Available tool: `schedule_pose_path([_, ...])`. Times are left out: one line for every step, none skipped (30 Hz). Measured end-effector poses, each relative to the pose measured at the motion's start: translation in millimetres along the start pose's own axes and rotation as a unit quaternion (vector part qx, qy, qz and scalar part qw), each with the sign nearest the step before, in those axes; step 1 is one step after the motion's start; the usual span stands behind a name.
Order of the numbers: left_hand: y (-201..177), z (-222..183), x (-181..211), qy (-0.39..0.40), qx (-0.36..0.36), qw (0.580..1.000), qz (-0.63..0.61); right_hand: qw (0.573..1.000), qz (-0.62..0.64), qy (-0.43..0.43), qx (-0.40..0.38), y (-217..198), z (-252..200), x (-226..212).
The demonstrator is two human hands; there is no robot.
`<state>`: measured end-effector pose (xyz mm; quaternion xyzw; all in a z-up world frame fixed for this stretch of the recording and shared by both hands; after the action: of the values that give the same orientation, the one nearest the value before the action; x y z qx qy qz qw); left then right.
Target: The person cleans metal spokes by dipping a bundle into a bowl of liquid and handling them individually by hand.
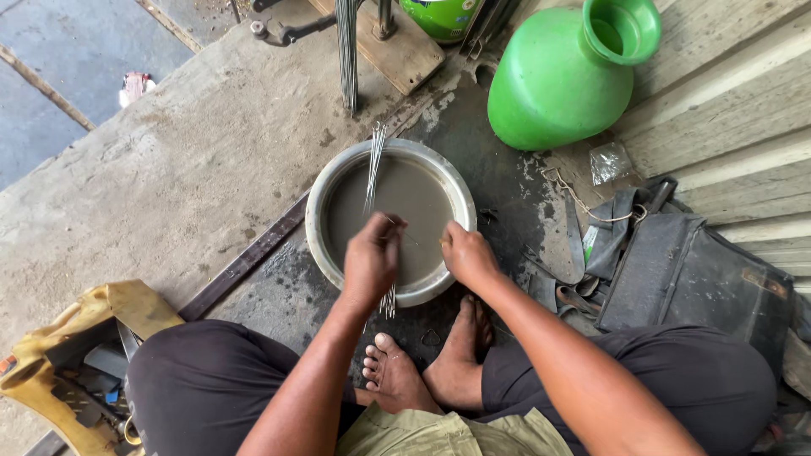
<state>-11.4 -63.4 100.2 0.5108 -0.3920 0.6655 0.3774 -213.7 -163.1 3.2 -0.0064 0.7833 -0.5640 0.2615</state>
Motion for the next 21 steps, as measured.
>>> schedule_pose_path([3, 0, 4, 0.007, -0.018, 1.000, 0.017, 1.000, 0.020, 0.008, 0.005, 5, 11, 1])
schedule_pose_path([4, -1, 9, 0.012, -0.026, 0.999, 0.044, 1.000, 0.021, 0.021, 0.009, 11, 21, 4])
schedule_pose_path([5, -3, 14, 0.017, -0.036, 0.997, 0.071, 0.999, 0.021, 0.036, 0.012, 19, 30, 6])
schedule_pose_path([5, -4, 17, 0.021, -0.045, 0.994, 0.098, 0.998, 0.021, 0.051, 0.015, 28, 37, 9])
schedule_pose_path([5, -3, 20, 0.027, -0.051, 0.991, 0.120, 0.996, 0.036, 0.080, 0.008, 38, 44, 14])
schedule_pose_path([6, -3, 22, 0.032, -0.056, 0.988, 0.142, 0.993, 0.051, 0.109, 0.000, 48, 51, 18])
schedule_pose_path([7, -4, 22, 0.035, -0.061, 0.984, 0.165, 0.988, 0.066, 0.138, -0.009, 58, 54, 22])
schedule_pose_path([7, -4, 22, 0.044, -0.064, 0.983, 0.164, 0.981, 0.108, 0.163, -0.016, 65, 57, 25])
schedule_pose_path([7, -3, 21, 0.053, -0.066, 0.983, 0.163, 0.971, 0.149, 0.186, -0.022, 70, 60, 27])
schedule_pose_path([7, -3, 20, 0.063, -0.068, 0.982, 0.162, 0.959, 0.189, 0.208, -0.028, 72, 62, 27])
schedule_pose_path([7, -1, 16, 0.047, -0.068, 0.982, 0.167, 0.900, 0.348, 0.252, -0.079, 75, 63, 26])
schedule_pose_path([8, 0, 13, 0.032, -0.067, 0.982, 0.172, 0.810, 0.495, 0.286, -0.128, 71, 62, 20])
schedule_pose_path([8, 1, 10, 0.015, -0.069, 0.982, 0.176, 0.693, 0.626, 0.313, -0.174, 65, 58, 5])
schedule_pose_path([6, 4, 7, 0.012, -0.067, 0.982, 0.174, 0.667, 0.680, 0.227, -0.201, 41, 57, -16])
schedule_pose_path([7, 6, 5, 0.007, -0.065, 0.983, 0.170, 0.635, 0.725, 0.140, -0.226, 8, 49, -34])
schedule_pose_path([8, 7, 3, 0.002, -0.062, 0.984, 0.165, 0.687, 0.684, 0.114, -0.218, -21, 39, -45])
schedule_pose_path([9, 5, 3, 0.011, -0.072, 0.985, 0.159, 0.733, 0.640, 0.090, -0.211, -45, 27, -59])
schedule_pose_path([9, 5, 3, 0.019, -0.082, 0.985, 0.153, 0.777, 0.593, 0.065, -0.203, -64, 18, -77])
schedule_pose_path([10, 7, 3, 0.034, -0.091, 0.984, 0.147, 0.824, 0.534, 0.031, -0.187, -79, 13, -96])
schedule_pose_path([11, 8, 2, 0.034, -0.094, 0.984, 0.149, 0.866, 0.471, -0.002, -0.169, -90, 6, -111])
schedule_pose_path([13, 6, -1, 0.033, -0.097, 0.983, 0.151, 0.901, 0.405, -0.034, -0.151, -99, 0, -122])
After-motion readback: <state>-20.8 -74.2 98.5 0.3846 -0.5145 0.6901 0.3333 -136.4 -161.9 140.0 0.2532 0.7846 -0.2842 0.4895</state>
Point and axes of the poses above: each hand's wrist, its own z-axis towards the middle knuckle, its own y-axis out of the palm, x = y × z, the point moved 6 cm from there along z, towards the middle knuckle, and after that the axes turned 1 degree about -x, right-handed, at the moved point
